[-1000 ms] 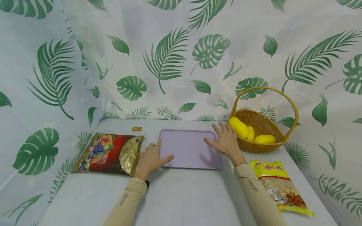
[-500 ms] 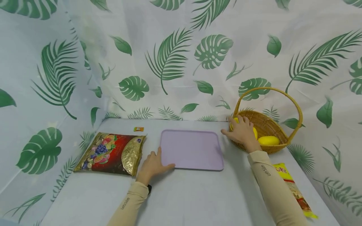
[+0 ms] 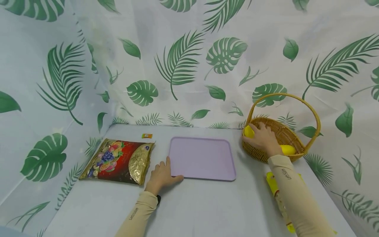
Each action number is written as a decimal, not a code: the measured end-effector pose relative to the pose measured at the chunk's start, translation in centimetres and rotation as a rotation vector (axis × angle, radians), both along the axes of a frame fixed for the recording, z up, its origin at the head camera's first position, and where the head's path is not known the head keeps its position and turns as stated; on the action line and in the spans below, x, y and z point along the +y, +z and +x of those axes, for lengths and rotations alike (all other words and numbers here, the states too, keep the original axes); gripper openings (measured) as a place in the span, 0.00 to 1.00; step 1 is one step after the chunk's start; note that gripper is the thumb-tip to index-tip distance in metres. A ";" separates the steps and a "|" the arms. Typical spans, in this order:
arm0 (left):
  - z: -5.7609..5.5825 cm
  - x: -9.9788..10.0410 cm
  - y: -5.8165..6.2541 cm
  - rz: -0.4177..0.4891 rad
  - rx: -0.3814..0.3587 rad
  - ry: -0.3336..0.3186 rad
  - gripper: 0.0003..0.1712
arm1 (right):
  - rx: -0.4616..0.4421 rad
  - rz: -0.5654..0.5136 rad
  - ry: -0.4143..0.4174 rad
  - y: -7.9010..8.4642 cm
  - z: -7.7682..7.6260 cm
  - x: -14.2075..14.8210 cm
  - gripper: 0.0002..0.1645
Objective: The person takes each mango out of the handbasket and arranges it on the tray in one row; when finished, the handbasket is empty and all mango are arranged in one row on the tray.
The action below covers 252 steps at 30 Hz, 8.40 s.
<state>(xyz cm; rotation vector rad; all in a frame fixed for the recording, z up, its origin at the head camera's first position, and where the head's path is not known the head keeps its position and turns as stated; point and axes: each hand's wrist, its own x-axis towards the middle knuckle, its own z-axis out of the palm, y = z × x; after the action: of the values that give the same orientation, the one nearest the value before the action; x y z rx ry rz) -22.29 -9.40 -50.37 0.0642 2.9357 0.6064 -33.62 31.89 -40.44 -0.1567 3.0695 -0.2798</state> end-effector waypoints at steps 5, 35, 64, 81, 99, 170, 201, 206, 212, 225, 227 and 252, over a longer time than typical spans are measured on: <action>-0.1 -0.3 -0.3 -0.001 0.009 0.002 0.67 | -0.044 -0.010 0.004 -0.3 -0.4 0.4 0.52; -0.2 -0.3 0.0 -0.019 0.012 -0.013 0.67 | 0.154 -0.076 0.021 -0.1 0.6 -0.2 0.42; -0.2 -0.2 -0.4 -0.002 0.021 0.012 0.68 | -0.002 -0.184 0.148 -7.0 0.3 -11.4 0.40; -0.2 -0.3 -0.2 0.017 0.020 0.004 0.68 | -0.101 -0.272 0.210 -8.1 0.0 -17.5 0.44; -0.1 -0.3 -0.3 -0.009 0.031 0.009 0.68 | -0.142 -0.324 0.241 -7.9 -0.7 -24.1 0.49; 0.0 -0.3 -0.8 0.002 0.030 0.015 0.69 | 0.163 -0.102 0.037 -1.4 1.0 -3.0 0.45; -0.3 -0.4 -0.7 0.007 0.028 0.011 0.68 | -0.142 -0.048 -0.133 -4.0 0.7 6.8 0.58; -0.2 -0.3 -0.6 0.014 0.024 0.014 0.68 | -0.191 -0.037 -0.130 -3.9 0.6 7.1 0.58; -0.2 -0.1 -0.6 0.017 0.029 -0.004 0.68 | -0.242 -0.022 -0.129 -3.4 0.6 7.3 0.60; -0.3 -0.2 -0.3 0.010 0.034 0.008 0.68 | -0.253 -0.041 -0.141 -3.3 0.4 7.2 0.61; -0.3 -0.2 -0.3 0.012 0.032 0.008 0.68 | -0.248 -0.047 -0.145 -3.4 0.4 7.1 0.61; 0.1 -0.3 -0.8 0.006 0.030 0.012 0.68 | -0.047 -0.157 -0.114 -1.5 0.7 5.6 0.59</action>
<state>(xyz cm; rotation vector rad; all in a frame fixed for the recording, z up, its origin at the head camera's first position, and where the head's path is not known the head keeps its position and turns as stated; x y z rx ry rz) -22.23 -9.75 -51.16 0.0573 2.9649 0.6216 -32.96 37.48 -41.94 0.0191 3.0132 -0.5228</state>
